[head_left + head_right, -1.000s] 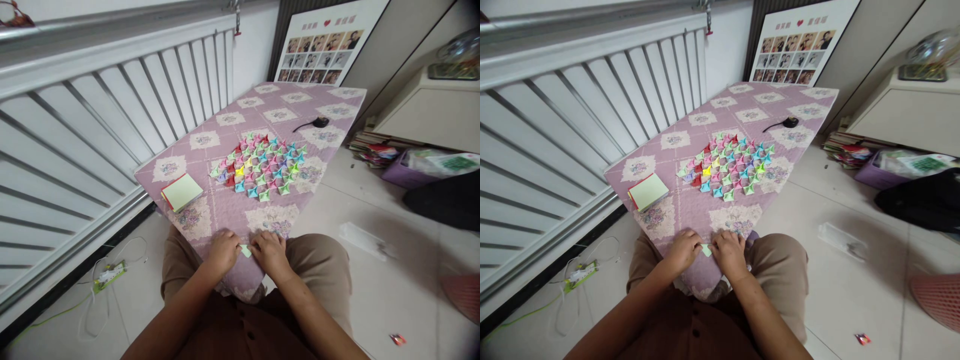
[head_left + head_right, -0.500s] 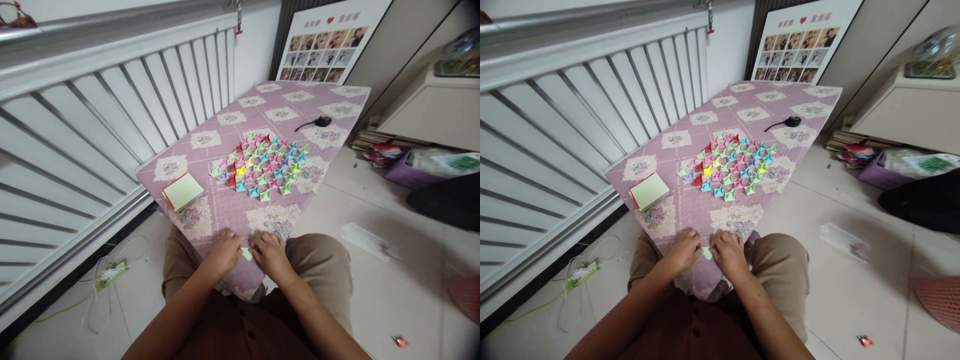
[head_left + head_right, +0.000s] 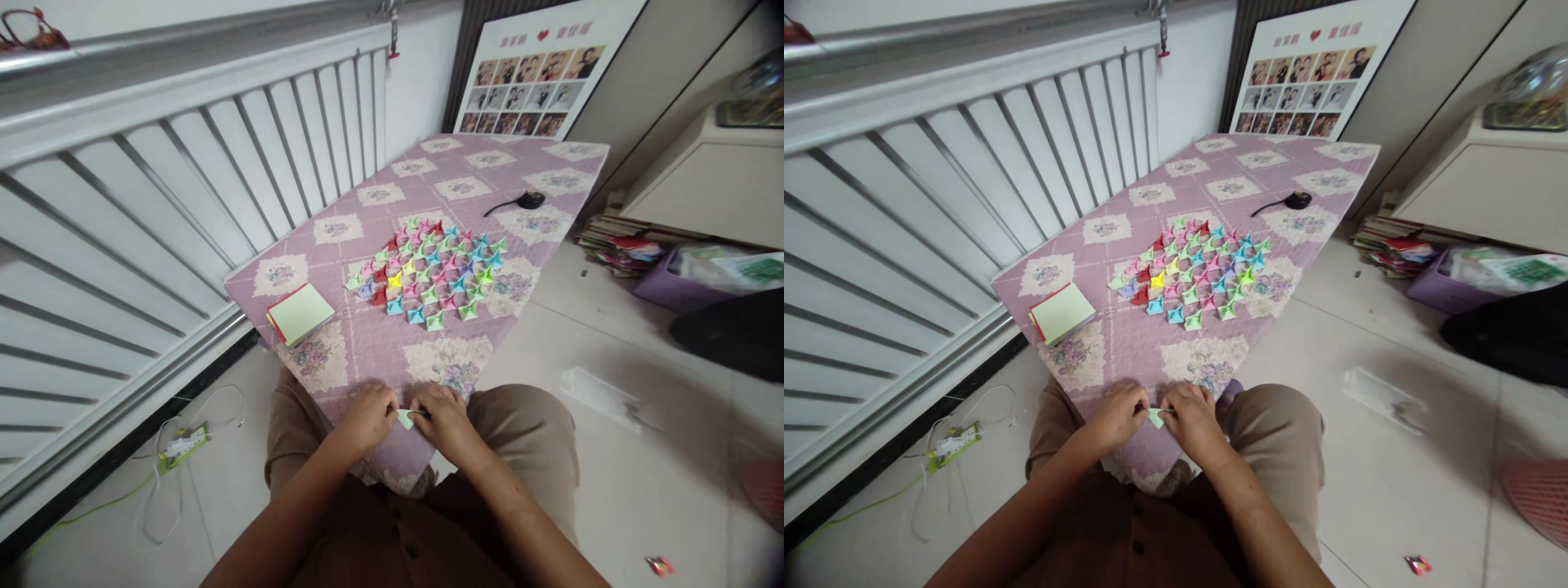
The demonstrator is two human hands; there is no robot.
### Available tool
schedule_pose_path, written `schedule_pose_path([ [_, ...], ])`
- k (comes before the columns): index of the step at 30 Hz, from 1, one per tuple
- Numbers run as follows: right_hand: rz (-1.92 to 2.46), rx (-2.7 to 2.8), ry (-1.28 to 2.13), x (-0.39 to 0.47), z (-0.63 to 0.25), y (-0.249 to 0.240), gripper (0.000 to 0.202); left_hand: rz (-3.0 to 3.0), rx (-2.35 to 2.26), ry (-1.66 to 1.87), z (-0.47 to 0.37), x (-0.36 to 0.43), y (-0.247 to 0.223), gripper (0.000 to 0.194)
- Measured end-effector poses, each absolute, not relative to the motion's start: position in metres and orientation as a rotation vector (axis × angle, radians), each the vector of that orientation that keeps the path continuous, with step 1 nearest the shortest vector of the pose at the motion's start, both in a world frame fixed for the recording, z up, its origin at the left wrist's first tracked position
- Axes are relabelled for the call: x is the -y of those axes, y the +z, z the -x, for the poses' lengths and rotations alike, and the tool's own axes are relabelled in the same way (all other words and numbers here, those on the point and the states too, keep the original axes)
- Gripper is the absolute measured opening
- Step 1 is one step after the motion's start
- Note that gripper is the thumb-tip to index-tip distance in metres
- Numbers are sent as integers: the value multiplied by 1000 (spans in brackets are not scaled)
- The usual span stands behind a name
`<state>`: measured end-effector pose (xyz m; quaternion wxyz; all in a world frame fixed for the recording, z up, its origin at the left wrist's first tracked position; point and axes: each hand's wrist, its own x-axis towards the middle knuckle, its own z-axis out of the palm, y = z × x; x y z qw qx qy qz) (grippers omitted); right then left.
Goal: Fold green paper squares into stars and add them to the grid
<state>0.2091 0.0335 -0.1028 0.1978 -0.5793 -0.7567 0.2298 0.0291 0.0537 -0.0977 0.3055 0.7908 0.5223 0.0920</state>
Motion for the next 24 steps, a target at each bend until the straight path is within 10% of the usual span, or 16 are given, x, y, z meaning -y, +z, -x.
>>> schedule_pose_path([
  [24,1272,1089,1749,-19,-186,-57,33,-1200,-1098,679,-18,-28,-72,13],
])
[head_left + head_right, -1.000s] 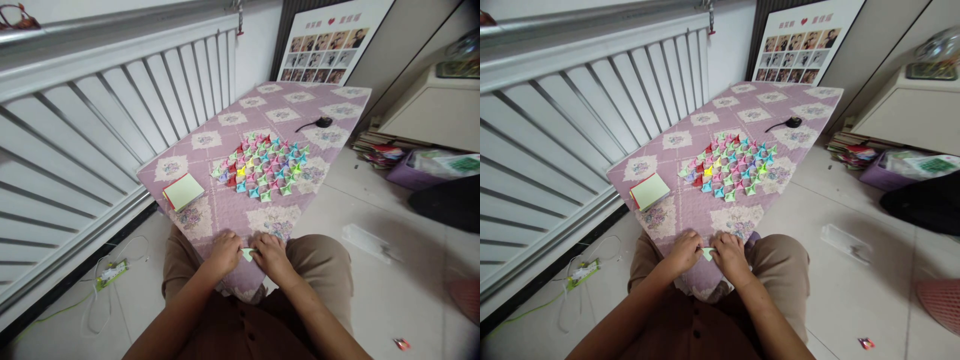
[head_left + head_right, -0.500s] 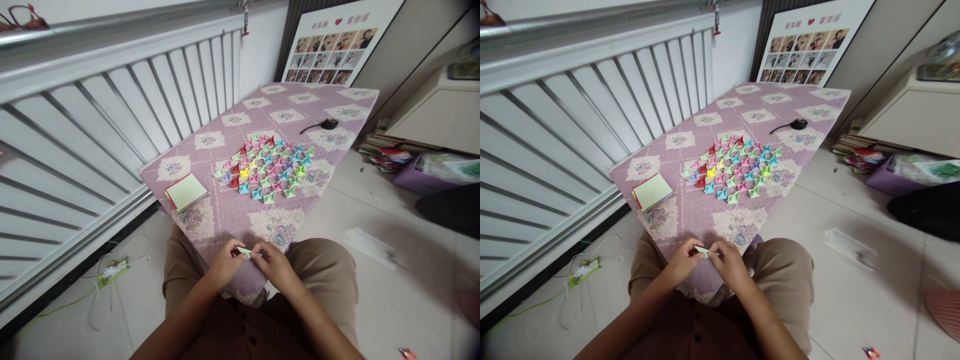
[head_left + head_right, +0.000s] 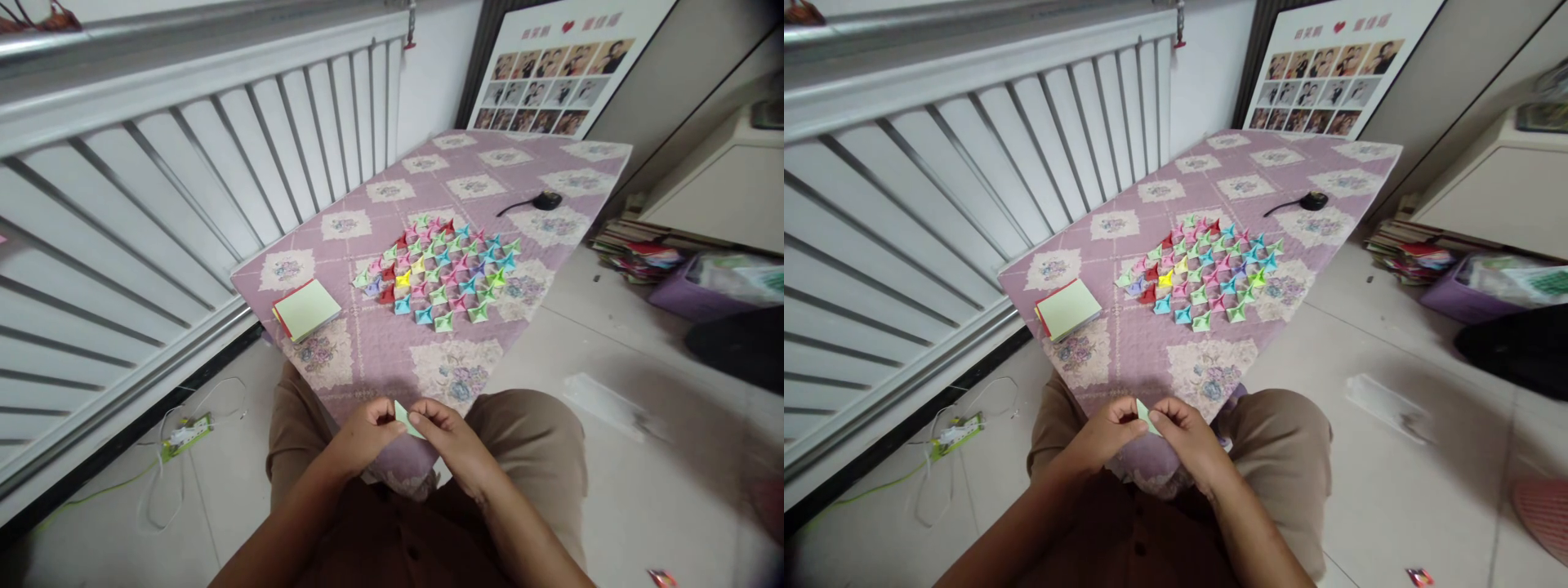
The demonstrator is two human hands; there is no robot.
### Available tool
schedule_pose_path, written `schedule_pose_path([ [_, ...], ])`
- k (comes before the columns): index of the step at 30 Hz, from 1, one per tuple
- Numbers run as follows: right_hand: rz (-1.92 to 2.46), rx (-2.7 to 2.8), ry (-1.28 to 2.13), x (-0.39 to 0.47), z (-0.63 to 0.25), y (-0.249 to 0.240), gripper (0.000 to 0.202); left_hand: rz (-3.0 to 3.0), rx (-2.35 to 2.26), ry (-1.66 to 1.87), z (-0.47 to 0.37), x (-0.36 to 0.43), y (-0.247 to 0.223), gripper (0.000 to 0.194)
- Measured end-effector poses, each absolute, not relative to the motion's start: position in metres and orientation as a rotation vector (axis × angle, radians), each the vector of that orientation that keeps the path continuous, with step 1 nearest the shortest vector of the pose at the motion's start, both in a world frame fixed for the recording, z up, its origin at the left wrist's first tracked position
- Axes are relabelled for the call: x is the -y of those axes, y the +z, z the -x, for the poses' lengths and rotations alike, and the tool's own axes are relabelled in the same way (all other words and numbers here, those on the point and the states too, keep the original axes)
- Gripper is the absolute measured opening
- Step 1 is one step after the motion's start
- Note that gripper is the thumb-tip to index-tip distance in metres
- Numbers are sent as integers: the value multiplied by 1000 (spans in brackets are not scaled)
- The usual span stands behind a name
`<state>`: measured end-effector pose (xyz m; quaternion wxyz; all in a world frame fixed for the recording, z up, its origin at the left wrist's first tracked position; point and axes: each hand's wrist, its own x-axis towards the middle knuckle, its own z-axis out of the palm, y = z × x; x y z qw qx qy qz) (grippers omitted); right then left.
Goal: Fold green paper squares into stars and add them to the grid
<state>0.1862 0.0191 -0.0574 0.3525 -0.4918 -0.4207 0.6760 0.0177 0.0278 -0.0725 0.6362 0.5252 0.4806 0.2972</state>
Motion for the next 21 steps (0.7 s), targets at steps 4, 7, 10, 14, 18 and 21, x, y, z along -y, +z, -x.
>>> schedule_pose_path([
  [4,1212,963,1885,-18,-186,-48,33,-1117,-984,678,-15,-27,-55,16],
  [7,1154,900,1961,-15,-185,-40,32,-1079,-961,663,-12,-26,-47,18],
  [10,1122,860,2000,-12,-184,-31,33,-1071,-952,631,-8,-26,-44,20],
  [14,1132,846,2015,-11,-182,-24,33,-1087,-907,594,-4,-26,-43,21],
  [18,1153,932,1918,-11,-181,-28,28,-1146,-911,585,-3,-27,-43,18],
  [21,1173,994,1785,-11,-179,-31,24,-1143,-918,617,-3,-29,-43,14],
])
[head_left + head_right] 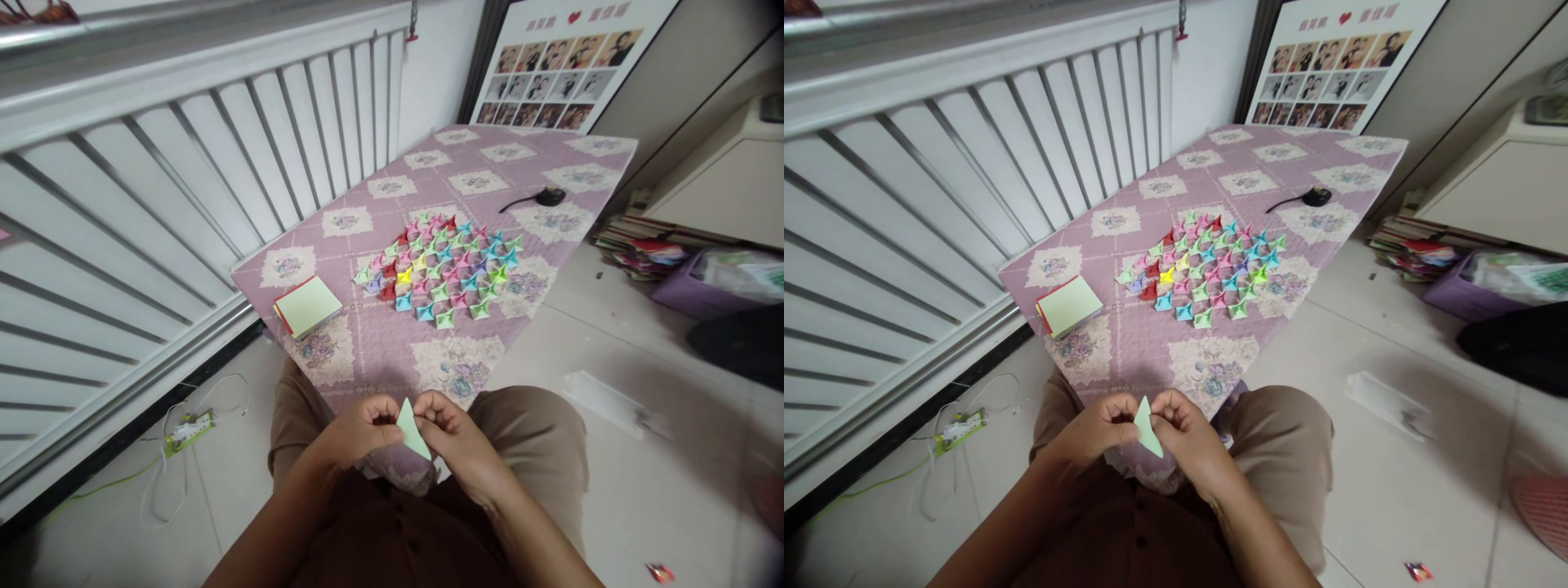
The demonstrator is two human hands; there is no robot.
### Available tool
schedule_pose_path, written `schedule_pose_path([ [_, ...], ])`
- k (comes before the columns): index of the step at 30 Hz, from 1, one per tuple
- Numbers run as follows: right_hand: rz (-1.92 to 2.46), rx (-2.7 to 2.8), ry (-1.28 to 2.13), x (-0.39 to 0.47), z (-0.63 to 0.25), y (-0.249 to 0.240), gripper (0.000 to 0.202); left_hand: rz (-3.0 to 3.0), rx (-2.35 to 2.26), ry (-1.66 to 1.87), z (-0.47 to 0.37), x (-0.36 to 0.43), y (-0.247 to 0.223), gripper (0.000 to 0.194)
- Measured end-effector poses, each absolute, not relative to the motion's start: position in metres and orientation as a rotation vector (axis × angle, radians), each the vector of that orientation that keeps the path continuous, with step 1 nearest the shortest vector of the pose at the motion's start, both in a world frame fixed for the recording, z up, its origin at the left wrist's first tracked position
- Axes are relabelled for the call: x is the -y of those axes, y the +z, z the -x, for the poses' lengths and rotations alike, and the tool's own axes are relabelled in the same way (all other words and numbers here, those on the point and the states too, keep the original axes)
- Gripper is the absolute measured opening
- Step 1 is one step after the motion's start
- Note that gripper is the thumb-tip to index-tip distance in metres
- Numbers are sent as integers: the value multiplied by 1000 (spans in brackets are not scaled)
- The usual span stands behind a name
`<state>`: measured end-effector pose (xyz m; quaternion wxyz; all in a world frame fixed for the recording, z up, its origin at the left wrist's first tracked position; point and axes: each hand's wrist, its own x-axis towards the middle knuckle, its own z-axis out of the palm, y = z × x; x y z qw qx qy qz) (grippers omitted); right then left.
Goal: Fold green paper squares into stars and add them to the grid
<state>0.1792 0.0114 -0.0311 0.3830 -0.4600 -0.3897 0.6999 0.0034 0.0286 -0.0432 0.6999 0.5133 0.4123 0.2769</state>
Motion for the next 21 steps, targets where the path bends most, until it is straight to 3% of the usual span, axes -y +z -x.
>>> schedule_pose_path([
  [21,1190,1292,1607,-13,-185,-34,16,-895,-831,782,-12,-24,-58,29],
])
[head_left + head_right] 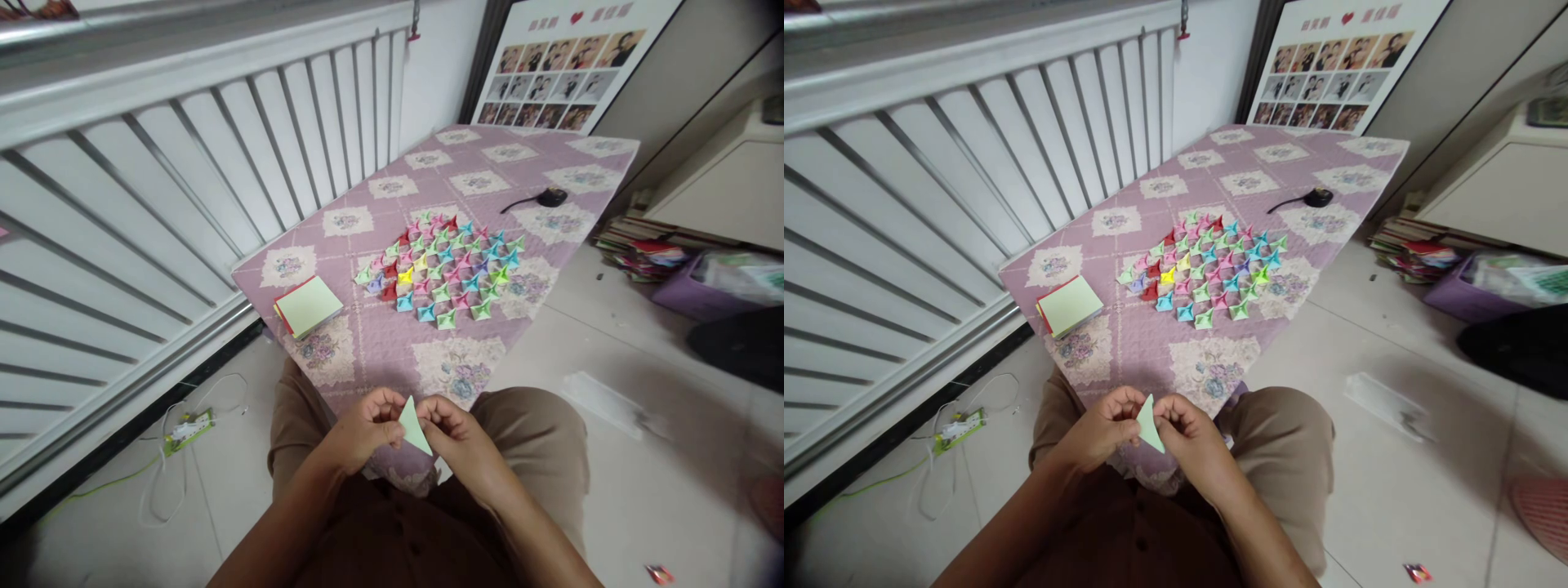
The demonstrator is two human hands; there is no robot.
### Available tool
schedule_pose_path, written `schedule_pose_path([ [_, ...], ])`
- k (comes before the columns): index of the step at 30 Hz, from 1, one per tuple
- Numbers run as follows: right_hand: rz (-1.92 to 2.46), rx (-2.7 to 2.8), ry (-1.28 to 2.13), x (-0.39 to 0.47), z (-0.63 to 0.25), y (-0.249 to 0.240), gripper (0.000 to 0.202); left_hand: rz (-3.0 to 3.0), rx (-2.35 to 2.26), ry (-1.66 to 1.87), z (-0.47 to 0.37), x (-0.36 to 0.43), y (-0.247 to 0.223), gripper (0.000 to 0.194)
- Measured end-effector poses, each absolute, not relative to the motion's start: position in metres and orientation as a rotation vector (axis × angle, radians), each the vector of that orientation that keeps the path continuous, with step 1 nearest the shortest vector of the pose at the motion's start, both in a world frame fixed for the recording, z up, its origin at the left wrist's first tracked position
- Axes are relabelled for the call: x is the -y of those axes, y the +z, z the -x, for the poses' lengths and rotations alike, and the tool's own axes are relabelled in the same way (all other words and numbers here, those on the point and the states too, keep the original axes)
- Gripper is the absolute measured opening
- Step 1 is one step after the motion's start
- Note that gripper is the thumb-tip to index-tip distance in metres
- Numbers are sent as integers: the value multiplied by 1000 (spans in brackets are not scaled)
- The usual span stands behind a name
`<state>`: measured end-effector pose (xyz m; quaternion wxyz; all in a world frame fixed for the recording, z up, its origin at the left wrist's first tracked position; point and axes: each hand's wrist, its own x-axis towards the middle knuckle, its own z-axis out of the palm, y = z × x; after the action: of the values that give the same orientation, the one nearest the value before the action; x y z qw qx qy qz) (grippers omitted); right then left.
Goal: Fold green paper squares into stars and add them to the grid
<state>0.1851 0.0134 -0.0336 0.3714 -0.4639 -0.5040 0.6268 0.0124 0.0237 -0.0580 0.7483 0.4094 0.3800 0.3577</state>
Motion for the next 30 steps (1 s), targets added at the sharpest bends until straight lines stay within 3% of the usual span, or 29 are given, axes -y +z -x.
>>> schedule_pose_path([
  [11,1036,1874,1385,-20,-202,-9,14,-644,-703,794,-15,-22,-59,44],
  [18,1032,2040,1238,-25,-209,-10,6,-1126,-800,747,-5,-25,-44,46],
  [24,1091,2008,1304,-22,-210,-11,10,-1370,-825,732,-4,-31,-21,13],
  [30,1210,1779,1312,-19,-207,-15,23,-1340,-903,787,-12,-29,-20,14],
])
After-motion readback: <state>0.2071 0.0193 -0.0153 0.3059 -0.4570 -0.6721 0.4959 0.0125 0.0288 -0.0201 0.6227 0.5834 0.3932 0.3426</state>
